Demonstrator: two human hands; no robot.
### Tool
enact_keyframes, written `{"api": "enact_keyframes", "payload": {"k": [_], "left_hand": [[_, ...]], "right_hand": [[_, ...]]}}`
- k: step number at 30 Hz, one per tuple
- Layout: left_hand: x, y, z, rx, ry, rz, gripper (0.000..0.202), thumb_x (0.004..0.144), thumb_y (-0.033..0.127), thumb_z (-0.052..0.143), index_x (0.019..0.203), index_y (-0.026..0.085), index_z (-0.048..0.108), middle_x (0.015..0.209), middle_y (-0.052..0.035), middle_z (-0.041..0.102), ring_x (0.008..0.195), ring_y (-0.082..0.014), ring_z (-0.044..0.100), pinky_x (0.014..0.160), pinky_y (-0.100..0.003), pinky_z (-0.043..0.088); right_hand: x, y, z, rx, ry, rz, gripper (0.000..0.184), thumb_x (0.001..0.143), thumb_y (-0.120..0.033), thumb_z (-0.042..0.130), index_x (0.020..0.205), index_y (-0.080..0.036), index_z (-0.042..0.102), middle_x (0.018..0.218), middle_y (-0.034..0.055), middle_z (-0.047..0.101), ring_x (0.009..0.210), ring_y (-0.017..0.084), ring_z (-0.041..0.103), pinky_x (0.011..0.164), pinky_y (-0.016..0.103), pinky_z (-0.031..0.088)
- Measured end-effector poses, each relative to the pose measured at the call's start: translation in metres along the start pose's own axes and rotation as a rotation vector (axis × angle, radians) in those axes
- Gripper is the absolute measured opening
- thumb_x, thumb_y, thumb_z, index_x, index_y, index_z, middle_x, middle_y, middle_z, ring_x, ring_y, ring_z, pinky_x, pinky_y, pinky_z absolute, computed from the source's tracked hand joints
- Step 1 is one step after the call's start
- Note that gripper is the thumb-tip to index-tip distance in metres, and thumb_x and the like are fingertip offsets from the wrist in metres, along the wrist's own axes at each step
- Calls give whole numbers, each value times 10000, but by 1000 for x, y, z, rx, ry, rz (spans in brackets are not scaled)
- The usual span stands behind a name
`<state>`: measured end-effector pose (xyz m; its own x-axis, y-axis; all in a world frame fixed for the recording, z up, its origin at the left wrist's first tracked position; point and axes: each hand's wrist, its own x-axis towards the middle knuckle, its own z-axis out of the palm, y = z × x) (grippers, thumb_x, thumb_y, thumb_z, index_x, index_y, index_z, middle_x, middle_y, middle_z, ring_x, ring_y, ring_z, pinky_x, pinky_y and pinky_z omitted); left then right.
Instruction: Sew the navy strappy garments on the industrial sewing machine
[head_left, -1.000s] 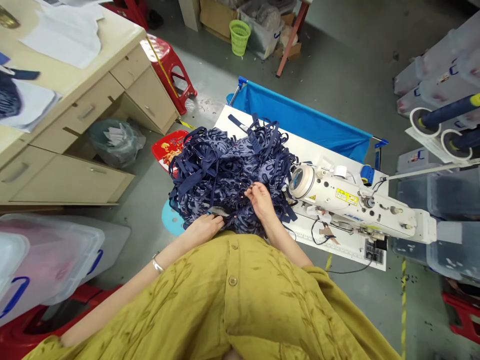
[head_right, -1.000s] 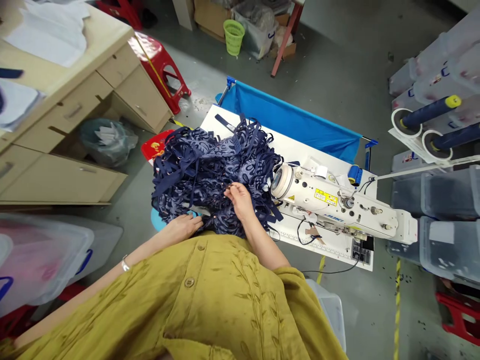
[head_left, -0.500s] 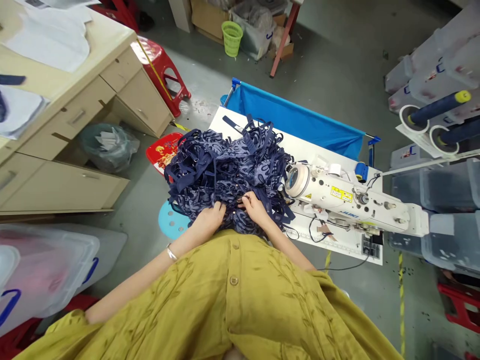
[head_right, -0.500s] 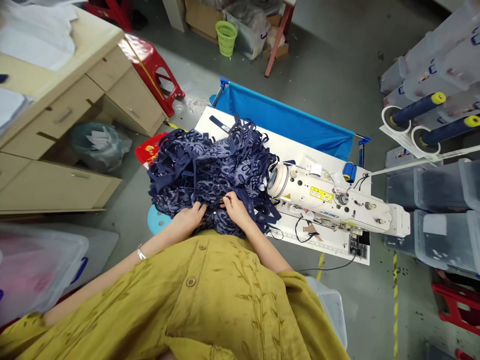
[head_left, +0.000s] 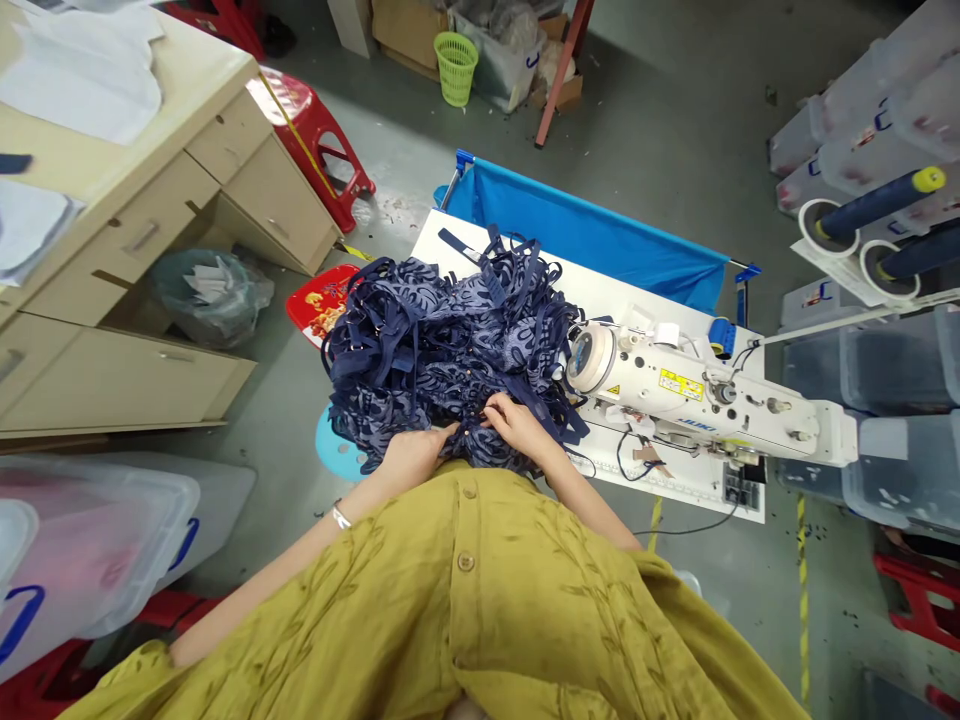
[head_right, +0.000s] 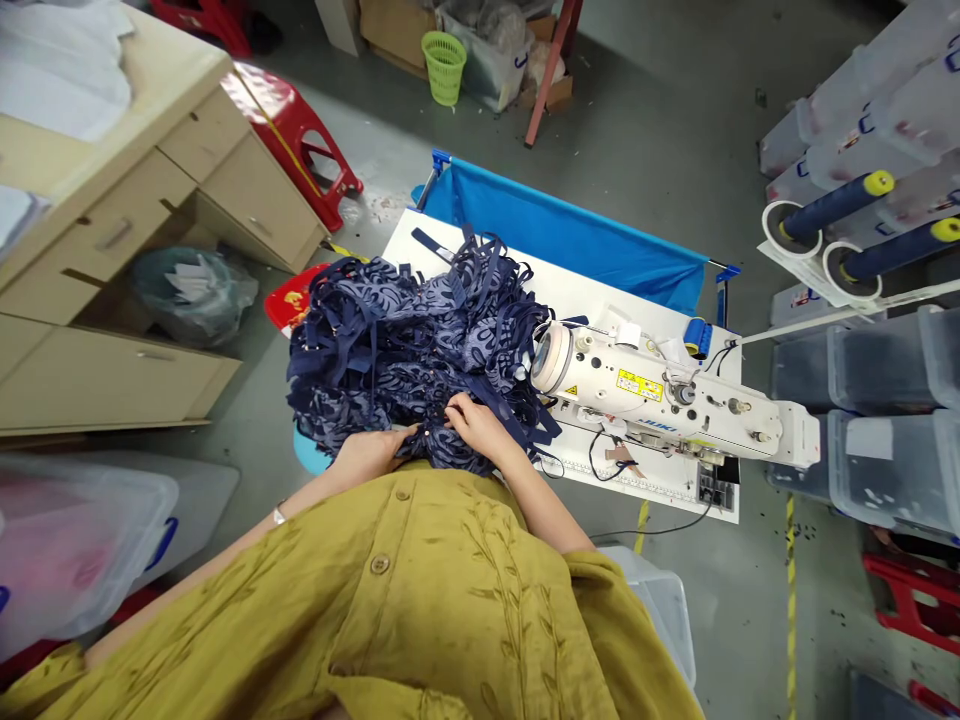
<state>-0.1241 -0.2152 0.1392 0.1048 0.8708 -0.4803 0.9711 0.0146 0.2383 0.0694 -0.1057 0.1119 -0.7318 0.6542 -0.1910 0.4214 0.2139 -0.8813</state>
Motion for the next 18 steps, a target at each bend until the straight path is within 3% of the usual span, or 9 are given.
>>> {"api": "enact_keyframes", "payload": {"k": [5, 10, 15, 18], "left_hand": [[1, -1, 1, -26, 13, 31, 431, 923, 328, 452, 1350, 347, 507, 1077, -66, 736, 913, -227, 706, 735, -283, 510], [0, -1, 4, -42, 35, 24, 445, 923, 329, 450, 1366, 360, 484, 1103, -50, 731, 941, -239, 704, 728, -289, 514], [2, -7, 11, -156, 66, 54, 429, 905, 335, 495, 1332, 362, 528, 1171, -35, 705, 996, -256, 688, 767, -319, 530], [5, -12, 15, -198, 71, 70, 404, 903, 318, 494, 1300, 347, 565, 1181, -24, 691, 1018, -216, 674, 807, -285, 528]], "right_hand": [[-3, 4, 0, -161, 22, -169, 215, 957, -324, 432, 958, -222, 621, 1002, 60, 659, 950, 171, 610, 884, 283, 447], [-6, 10, 2, -233, -23, -186, 257, 973, -320, 400, 1024, -240, 638, 1140, 70, 630, 1015, 164, 595, 891, 264, 435], [-7, 7, -5, -128, 18, -105, 240, 976, -344, 395, 1072, -228, 581, 1013, 35, 685, 911, 158, 647, 810, 245, 447], [-7, 5, -7, -182, -6, -46, 217, 983, -356, 379, 1090, -233, 522, 963, 31, 695, 832, 171, 662, 729, 249, 438]]}}
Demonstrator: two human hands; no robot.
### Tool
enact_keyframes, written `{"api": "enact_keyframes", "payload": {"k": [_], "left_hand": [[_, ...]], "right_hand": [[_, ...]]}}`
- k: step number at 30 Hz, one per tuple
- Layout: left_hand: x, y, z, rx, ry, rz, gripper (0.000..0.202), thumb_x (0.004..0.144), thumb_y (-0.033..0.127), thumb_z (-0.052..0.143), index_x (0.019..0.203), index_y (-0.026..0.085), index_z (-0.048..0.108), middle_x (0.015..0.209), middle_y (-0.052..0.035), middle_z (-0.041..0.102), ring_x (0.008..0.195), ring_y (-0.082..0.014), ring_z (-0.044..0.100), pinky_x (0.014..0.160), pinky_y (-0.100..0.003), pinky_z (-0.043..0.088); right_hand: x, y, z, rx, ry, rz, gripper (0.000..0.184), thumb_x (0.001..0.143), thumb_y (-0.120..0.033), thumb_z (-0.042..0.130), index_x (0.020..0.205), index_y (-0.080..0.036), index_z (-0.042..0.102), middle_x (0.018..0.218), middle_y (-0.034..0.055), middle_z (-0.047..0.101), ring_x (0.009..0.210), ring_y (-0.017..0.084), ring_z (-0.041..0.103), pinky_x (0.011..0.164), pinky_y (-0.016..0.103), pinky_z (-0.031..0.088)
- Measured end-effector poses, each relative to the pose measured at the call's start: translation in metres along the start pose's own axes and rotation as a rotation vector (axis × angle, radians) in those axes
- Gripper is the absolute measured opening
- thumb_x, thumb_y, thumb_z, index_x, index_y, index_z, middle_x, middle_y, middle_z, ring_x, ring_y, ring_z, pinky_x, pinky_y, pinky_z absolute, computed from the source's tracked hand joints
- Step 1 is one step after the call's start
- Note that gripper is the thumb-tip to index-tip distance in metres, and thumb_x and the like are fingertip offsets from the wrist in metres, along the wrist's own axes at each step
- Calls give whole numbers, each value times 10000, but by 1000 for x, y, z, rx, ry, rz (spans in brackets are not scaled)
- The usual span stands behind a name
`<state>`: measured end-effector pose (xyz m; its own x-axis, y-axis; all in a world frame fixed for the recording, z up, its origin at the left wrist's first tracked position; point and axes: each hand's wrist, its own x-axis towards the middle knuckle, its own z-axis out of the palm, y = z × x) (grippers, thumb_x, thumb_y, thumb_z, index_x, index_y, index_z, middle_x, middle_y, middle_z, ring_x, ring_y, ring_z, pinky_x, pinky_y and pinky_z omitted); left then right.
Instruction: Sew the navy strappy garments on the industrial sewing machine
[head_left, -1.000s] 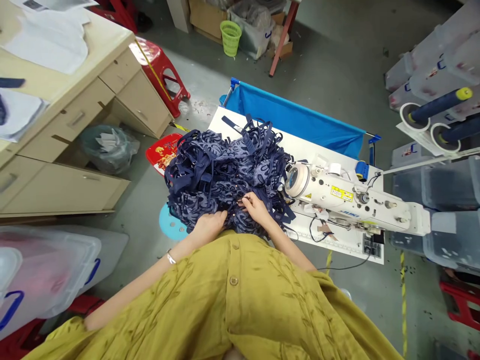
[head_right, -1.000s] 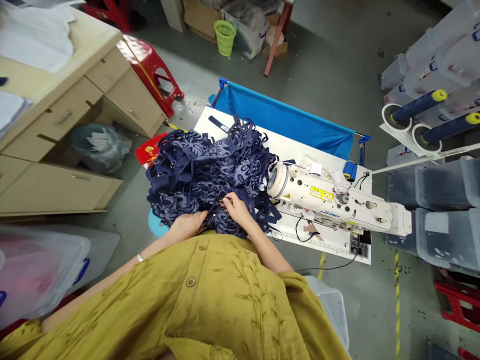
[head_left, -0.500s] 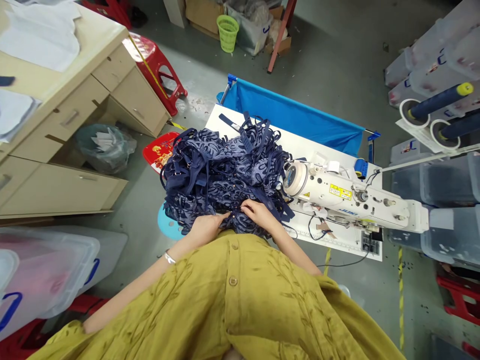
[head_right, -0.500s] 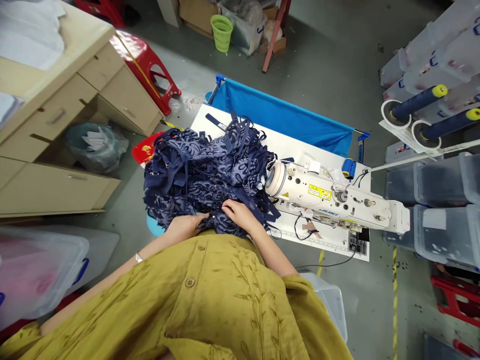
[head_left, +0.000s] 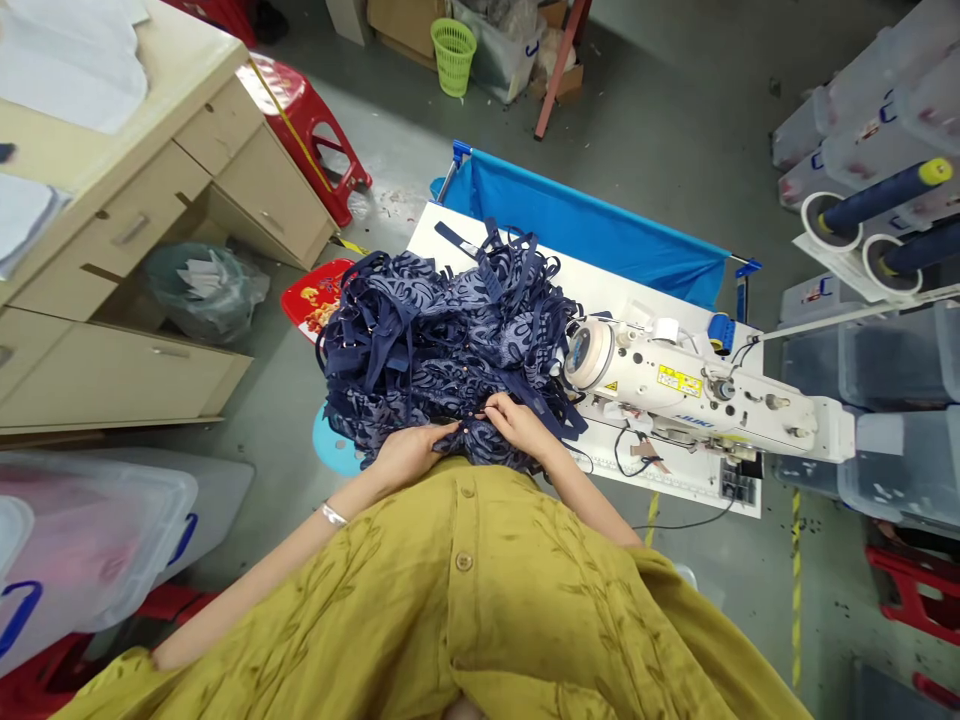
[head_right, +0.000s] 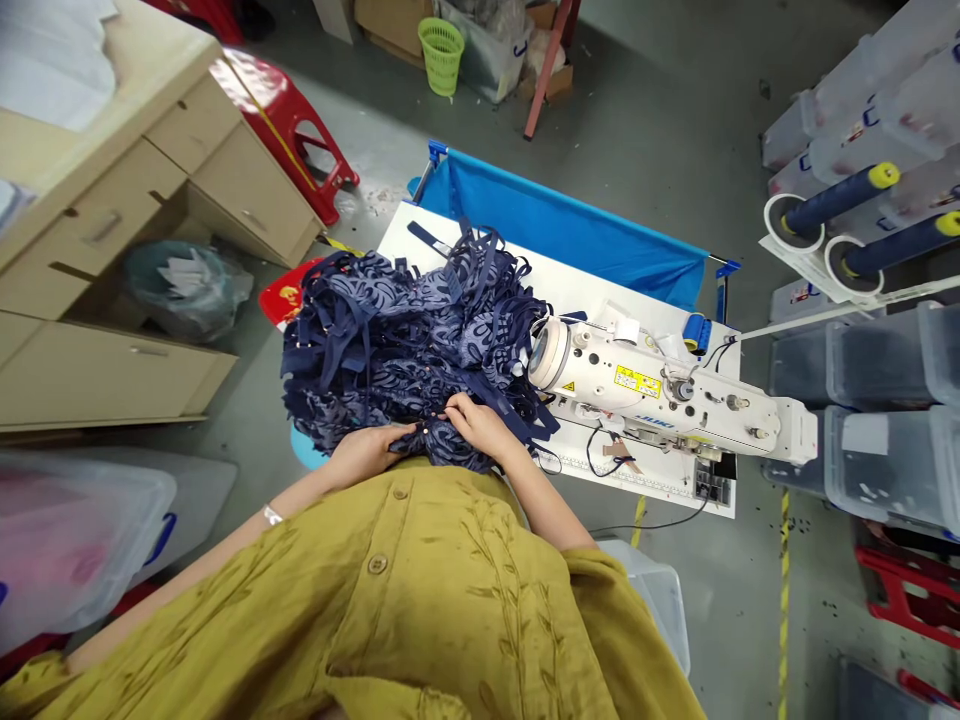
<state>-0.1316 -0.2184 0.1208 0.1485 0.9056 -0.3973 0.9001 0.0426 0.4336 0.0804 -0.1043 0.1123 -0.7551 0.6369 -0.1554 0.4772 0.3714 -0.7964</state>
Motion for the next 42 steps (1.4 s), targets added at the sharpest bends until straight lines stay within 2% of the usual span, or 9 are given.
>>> {"api": "enact_keyframes", "payload": {"k": [7, 15, 21, 27, 32, 34, 37, 39, 42], "left_hand": [[4, 0, 3, -108, 3, 85, 437, 886, 221, 447, 1300, 289, 569, 1370, -40, 553, 1169, -194, 594, 955, -283, 488], [9, -1, 4, -54, -48, 116, 517, 882, 192, 433, 1375, 344, 472, 1325, 1, 589, 1100, -172, 634, 895, -253, 510], [7, 1, 5, -68, -39, 112, 461, 888, 206, 427, 1330, 290, 526, 1324, -26, 591, 1097, -193, 635, 912, -285, 507], [6, 3, 2, -48, -38, 117, 478, 854, 172, 439, 1302, 294, 549, 1287, -20, 620, 1078, -186, 641, 876, -267, 516], [5, 2, 5, 6, -20, 105, 463, 850, 177, 454, 1296, 273, 532, 1279, -34, 633, 1091, -187, 638, 873, -262, 512], [4, 4, 6, 37, -10, 65, 446, 874, 225, 462, 1320, 231, 483, 1182, -72, 681, 993, -204, 676, 798, -285, 534], [3, 9, 4, 105, 0, 54, 378, 872, 192, 470, 1247, 180, 515, 1076, -118, 702, 879, -233, 688, 750, -335, 535], [3, 13, -2, 152, 31, 87, 304, 860, 122, 453, 1125, 187, 589, 1274, -158, 606, 1046, -275, 634, 879, -416, 493], [5, 15, -9, 286, 169, 198, 235, 872, 104, 445, 972, 194, 638, 1518, -128, 361, 1332, -343, 401, 1052, -531, 346]], "right_hand": [[-7, 0, 11, -303, -138, 73, 238, 992, -361, 323, 1095, -219, 484, 790, 69, 679, 696, 224, 656, 616, 263, 372], [-16, 13, 2, 25, -27, 62, 198, 963, -341, 397, 1004, -230, 556, 792, -4, 639, 699, 149, 607, 669, 227, 400], [-11, 18, 12, -14, -32, -75, 197, 962, -294, 422, 982, -229, 607, 898, 30, 662, 804, 154, 601, 752, 243, 419], [-4, 11, 19, -40, 0, -100, 224, 964, -327, 443, 1005, -252, 650, 1028, 37, 678, 936, 155, 620, 816, 238, 431], [1, 5, 15, 213, 185, -3, 272, 949, -398, 434, 932, -219, 638, 915, 18, 676, 818, 141, 619, 758, 233, 452], [4, 3, 10, 283, 277, 45, 297, 950, -429, 409, 943, -209, 609, 893, 18, 663, 775, 139, 612, 723, 231, 456], [8, -1, 6, 138, 222, 52, 274, 961, -420, 388, 1030, -220, 562, 944, 32, 667, 823, 164, 629, 753, 257, 446], [9, -3, 8, 3, 134, 96, 245, 978, -379, 354, 1079, -225, 515, 936, 47, 687, 823, 192, 649, 743, 283, 438], [8, -5, 11, -18, 58, 144, 205, 1001, -343, 297, 1097, -235, 443, 951, 50, 723, 840, 205, 672, 729, 292, 431]]}}
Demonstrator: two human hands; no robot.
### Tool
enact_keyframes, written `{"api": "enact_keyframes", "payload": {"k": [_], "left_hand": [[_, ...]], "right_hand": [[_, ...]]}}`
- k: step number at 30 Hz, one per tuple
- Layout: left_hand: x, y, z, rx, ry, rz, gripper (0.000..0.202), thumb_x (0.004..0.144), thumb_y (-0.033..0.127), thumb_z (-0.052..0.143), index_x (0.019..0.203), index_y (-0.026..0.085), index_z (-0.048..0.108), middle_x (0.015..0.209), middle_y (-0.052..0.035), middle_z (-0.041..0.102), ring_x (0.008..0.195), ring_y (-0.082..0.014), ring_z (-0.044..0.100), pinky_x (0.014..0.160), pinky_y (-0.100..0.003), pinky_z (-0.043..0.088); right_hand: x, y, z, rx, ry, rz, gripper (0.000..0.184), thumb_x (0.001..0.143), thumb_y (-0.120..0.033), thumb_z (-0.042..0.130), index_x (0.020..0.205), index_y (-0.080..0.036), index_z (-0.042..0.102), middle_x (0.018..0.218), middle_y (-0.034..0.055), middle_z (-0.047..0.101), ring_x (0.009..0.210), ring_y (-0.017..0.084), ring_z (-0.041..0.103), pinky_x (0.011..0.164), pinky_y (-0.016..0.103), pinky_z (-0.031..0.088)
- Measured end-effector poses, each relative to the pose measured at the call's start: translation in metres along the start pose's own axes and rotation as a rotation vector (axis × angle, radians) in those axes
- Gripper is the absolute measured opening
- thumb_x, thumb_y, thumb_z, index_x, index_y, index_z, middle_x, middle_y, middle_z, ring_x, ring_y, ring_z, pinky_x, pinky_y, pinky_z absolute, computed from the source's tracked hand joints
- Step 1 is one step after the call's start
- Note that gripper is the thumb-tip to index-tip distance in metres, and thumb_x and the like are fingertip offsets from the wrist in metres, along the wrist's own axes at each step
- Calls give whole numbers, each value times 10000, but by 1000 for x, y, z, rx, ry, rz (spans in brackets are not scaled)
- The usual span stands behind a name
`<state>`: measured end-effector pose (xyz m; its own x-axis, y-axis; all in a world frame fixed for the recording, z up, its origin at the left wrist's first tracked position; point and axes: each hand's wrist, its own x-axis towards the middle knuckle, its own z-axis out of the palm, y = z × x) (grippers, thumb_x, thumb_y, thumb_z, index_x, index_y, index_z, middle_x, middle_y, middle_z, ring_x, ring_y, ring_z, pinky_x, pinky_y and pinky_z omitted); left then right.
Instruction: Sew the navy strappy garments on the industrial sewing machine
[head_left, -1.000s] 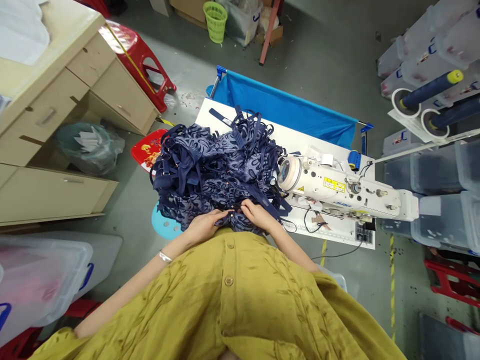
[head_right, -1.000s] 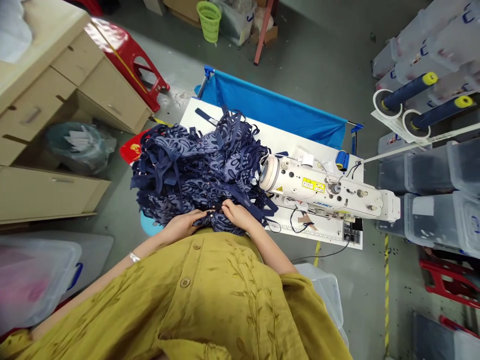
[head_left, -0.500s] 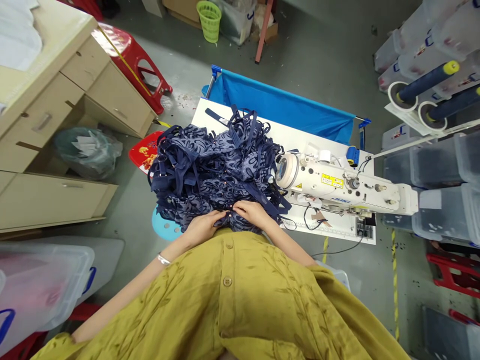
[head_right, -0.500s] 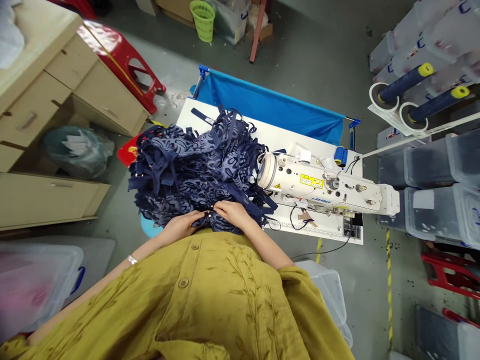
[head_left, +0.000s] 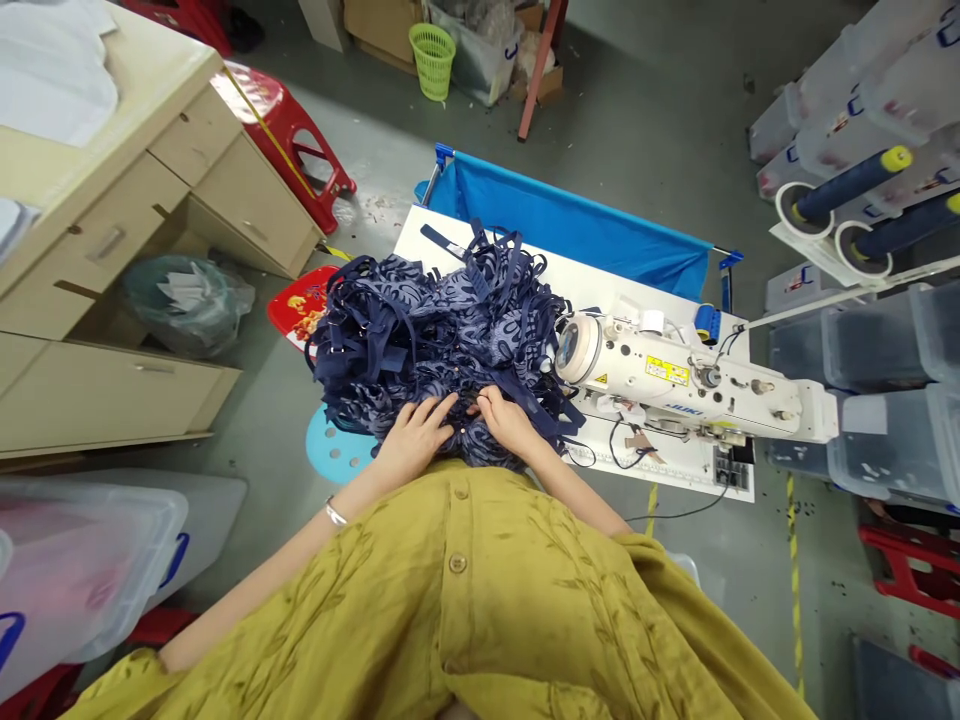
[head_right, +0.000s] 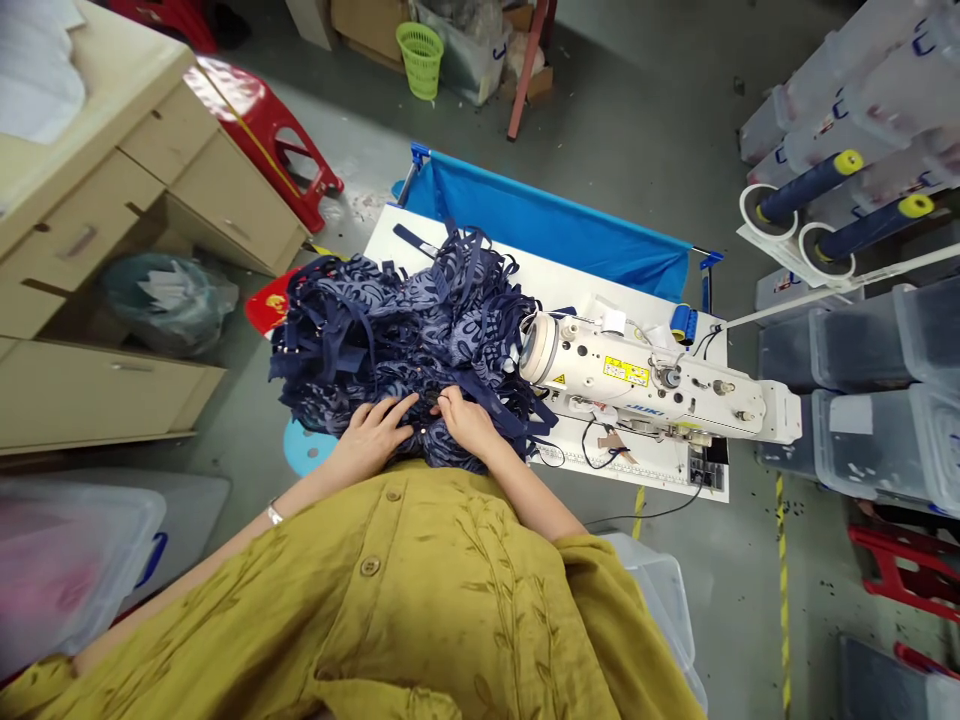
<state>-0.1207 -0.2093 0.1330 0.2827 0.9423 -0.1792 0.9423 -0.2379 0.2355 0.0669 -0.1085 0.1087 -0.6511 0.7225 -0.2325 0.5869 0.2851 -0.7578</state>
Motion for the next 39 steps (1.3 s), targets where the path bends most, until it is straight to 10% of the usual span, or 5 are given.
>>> {"api": "enact_keyframes", "payload": {"k": [7, 13, 21, 29, 39], "left_hand": [[2, -6, 18, 66, -38, 113, 233, 907, 92, 386, 990, 139, 598, 858, -93, 646, 910, -219, 644, 971, -424, 449], [-1, -3, 30, 53, -30, 58, 223, 933, 126, 355, 1063, 132, 536, 947, -120, 624, 885, -247, 633, 740, -362, 483], [-8, -8, 29, -37, -14, 1, 194, 900, 100, 389, 1025, 136, 532, 881, -92, 623, 852, -235, 639, 758, -345, 488], [13, -28, 14, -242, -10, -93, 867, 791, 187, 587, 1479, 134, 64, 1473, -233, 355, 1212, -268, 553, 890, -324, 499], [5, -10, 10, -93, -125, -87, 227, 868, 175, 514, 1068, 143, 619, 946, -109, 634, 841, -226, 664, 753, -322, 522]], "right_hand": [[5, 3, -11, -43, -83, -76, 167, 994, -307, 375, 1062, -236, 509, 956, 30, 732, 849, 169, 676, 732, 251, 426], [20, -11, 1, -279, -129, -137, 155, 948, -299, 498, 956, -237, 639, 978, 37, 712, 885, 173, 656, 747, 242, 421], [36, -23, -5, 508, 289, -171, 260, 969, -423, 376, 1008, -217, 529, 917, 15, 680, 849, 142, 671, 797, 246, 502], [27, -25, -3, -210, 22, -70, 208, 1002, -314, 330, 1121, -198, 455, 948, 73, 702, 837, 196, 684, 746, 290, 471], [13, -11, -16, -338, -63, -234, 166, 969, -306, 450, 974, -242, 603, 972, 33, 703, 874, 165, 664, 716, 224, 433]]}}
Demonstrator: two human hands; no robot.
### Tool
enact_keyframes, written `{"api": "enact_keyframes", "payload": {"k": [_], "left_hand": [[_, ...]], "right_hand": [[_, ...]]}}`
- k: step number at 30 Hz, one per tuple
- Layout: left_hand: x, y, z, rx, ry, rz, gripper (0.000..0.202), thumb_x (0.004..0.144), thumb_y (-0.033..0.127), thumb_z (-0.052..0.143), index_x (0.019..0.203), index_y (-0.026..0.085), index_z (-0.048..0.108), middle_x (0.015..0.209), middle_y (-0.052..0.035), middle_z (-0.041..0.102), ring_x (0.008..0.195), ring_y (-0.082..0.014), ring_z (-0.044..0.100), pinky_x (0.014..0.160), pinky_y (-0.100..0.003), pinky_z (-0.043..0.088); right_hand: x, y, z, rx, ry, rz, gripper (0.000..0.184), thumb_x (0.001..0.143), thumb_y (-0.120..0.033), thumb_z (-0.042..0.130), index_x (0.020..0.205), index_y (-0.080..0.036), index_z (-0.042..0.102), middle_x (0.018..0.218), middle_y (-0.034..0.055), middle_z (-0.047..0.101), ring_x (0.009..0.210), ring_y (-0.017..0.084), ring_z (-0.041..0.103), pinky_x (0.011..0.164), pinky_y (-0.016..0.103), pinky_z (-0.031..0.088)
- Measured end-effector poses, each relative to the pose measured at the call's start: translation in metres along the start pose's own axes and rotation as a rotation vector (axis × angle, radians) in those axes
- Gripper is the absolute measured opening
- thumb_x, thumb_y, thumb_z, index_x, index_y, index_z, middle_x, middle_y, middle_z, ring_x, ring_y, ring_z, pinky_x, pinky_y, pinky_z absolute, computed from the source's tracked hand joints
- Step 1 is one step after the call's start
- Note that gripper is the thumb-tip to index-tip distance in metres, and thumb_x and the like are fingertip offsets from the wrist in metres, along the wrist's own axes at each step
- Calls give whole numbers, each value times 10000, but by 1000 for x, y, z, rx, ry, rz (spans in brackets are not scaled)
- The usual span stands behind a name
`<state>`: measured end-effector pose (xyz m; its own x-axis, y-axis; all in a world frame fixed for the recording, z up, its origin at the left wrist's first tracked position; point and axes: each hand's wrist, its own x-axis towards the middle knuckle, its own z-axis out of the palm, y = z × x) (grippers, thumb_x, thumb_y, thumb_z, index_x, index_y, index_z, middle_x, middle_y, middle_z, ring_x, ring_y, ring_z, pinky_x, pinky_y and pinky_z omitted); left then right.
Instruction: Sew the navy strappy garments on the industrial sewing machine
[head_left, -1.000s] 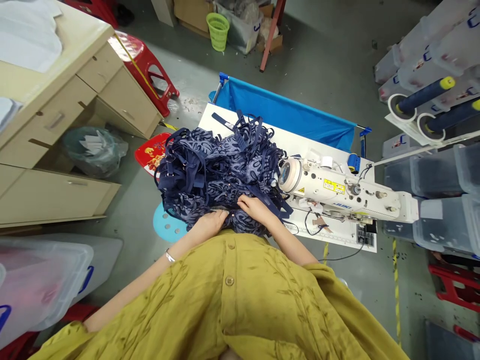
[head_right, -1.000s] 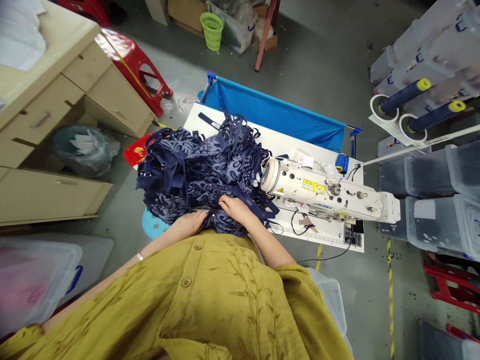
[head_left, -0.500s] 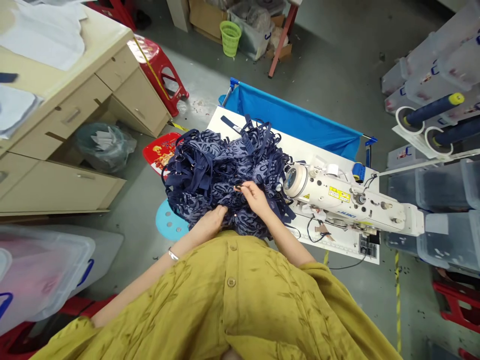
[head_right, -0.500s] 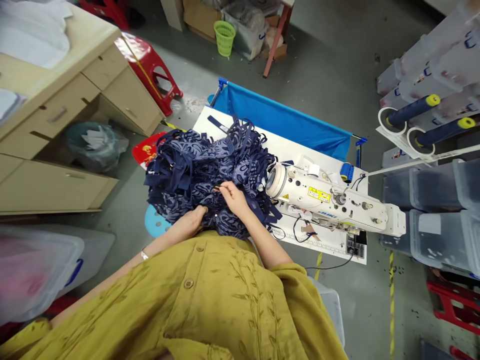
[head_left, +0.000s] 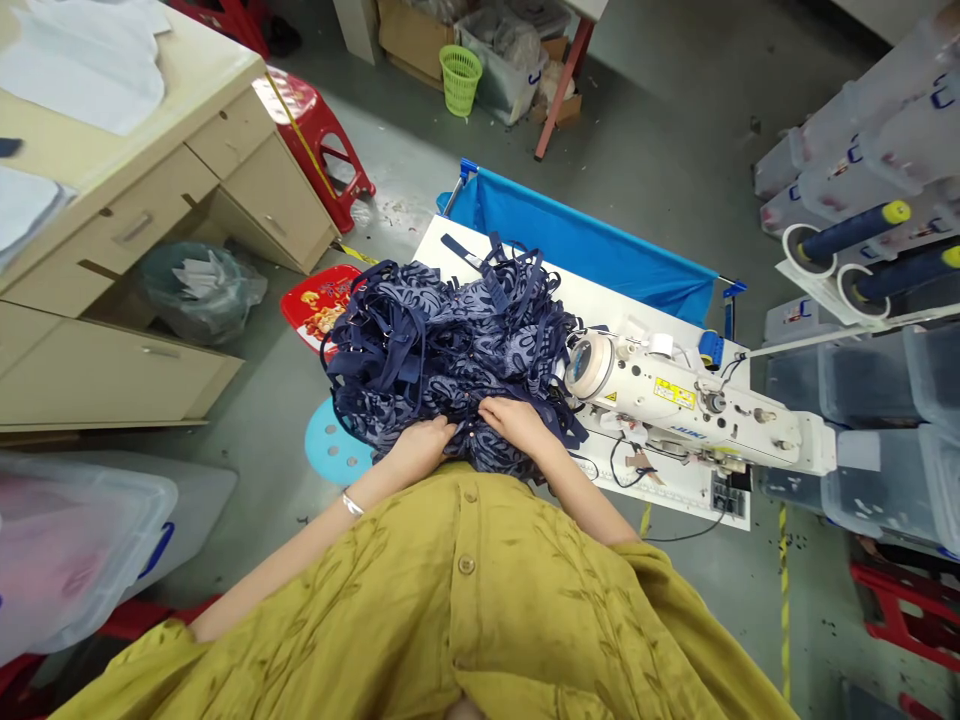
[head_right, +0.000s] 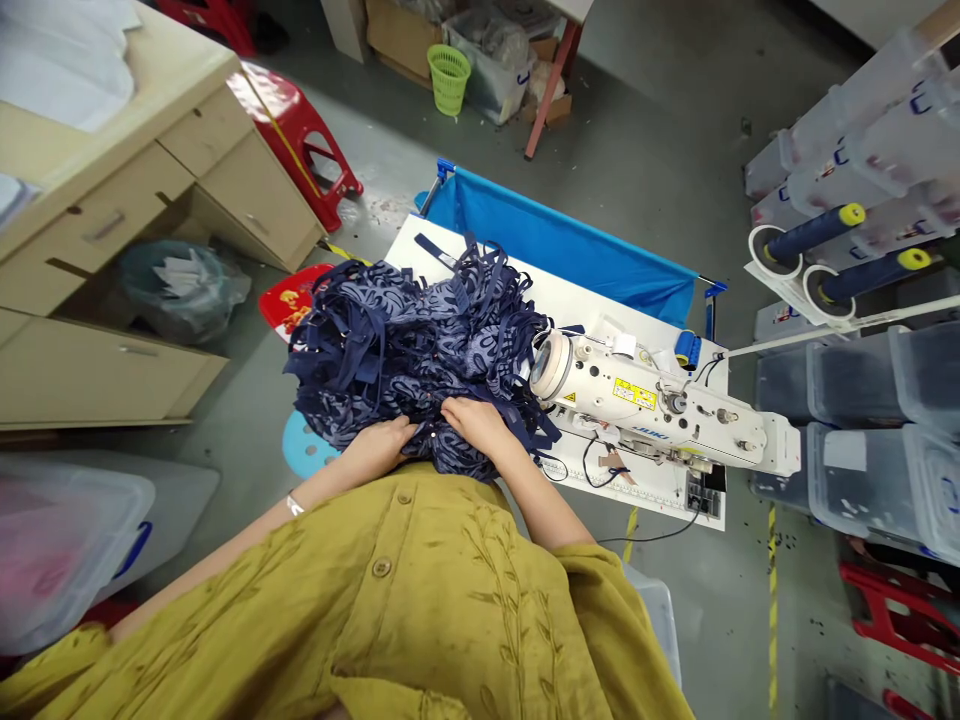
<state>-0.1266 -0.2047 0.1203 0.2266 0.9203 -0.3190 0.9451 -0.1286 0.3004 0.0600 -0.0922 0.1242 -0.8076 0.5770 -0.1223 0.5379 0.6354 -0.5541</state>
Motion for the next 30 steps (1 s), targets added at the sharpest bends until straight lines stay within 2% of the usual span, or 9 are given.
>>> {"api": "enact_keyframes", "payload": {"k": [3, 6, 8, 11, 15, 18, 21, 26, 30], "left_hand": [[0, 1, 1, 44, 10, 8, 203, 880, 161, 495, 1031, 131, 627, 928, -107, 628, 820, -216, 659, 740, -312, 517], [0, 3, 1, 91, 24, 9, 207, 879, 131, 472, 1004, 121, 636, 917, -112, 631, 796, -221, 656, 724, -325, 517], [-2, 5, -1, 127, 42, 2, 226, 879, 105, 447, 983, 116, 647, 928, -131, 636, 806, -234, 654, 730, -350, 516], [-4, 6, -5, 177, 110, 22, 236, 882, 107, 448, 969, 136, 665, 1203, -188, 595, 1066, -292, 600, 869, -424, 489], [-5, 0, -4, 245, 357, 118, 176, 873, 141, 515, 876, 174, 687, 1518, -105, 361, 1395, -319, 307, 1114, -504, 298], [-4, -3, -1, 249, 302, 131, 195, 879, 127, 503, 879, 168, 693, 1256, -145, 595, 1279, -280, 473, 1138, -489, 276], [-5, -1, 1, 233, 173, 138, 233, 882, 94, 470, 933, 159, 688, 885, -101, 655, 878, -203, 656, 1008, -408, 435], [-6, 2, 5, 224, 129, 130, 234, 888, 94, 446, 963, 137, 664, 915, -133, 633, 787, -224, 645, 757, -366, 503], [-5, 1, 10, 214, 102, 107, 267, 908, 93, 398, 991, 122, 650, 943, -145, 640, 850, -231, 648, 799, -363, 488]], "right_hand": [[6, -11, -1, 160, 69, -33, 194, 966, -341, 451, 981, -247, 621, 979, 19, 702, 895, 152, 664, 751, 222, 451], [17, -23, -10, 545, 320, -2, 261, 980, -394, 385, 1008, -223, 580, 943, 15, 683, 875, 139, 683, 782, 225, 487], [25, -26, -17, 632, 412, 34, 276, 987, -406, 349, 1031, -215, 544, 963, 25, 674, 877, 145, 690, 799, 242, 500], [29, -24, -21, 373, 275, 98, 232, 986, -360, 360, 1063, -204, 512, 950, 60, 691, 862, 195, 694, 777, 298, 499], [17, -19, -12, 216, 79, 65, 201, 1007, -299, 308, 1102, -201, 455, 961, 70, 721, 925, 204, 689, 805, 304, 472], [6, -16, -10, 219, -5, 8, 186, 1016, -284, 296, 1108, -215, 443, 996, 53, 731, 975, 184, 679, 821, 274, 453], [4, -14, -11, 9, -90, 51, 196, 1005, -310, 348, 1096, -224, 498, 954, 67, 734, 868, 215, 698, 723, 272, 446], [20, -19, -10, -150, -150, 12, 162, 970, -293, 454, 947, -232, 603, 901, 65, 727, 834, 199, 685, 712, 251, 435], [40, -28, -7, 222, -30, -68, 170, 958, -333, 467, 926, -223, 592, 941, 35, 711, 902, 168, 670, 799, 253, 471]]}}
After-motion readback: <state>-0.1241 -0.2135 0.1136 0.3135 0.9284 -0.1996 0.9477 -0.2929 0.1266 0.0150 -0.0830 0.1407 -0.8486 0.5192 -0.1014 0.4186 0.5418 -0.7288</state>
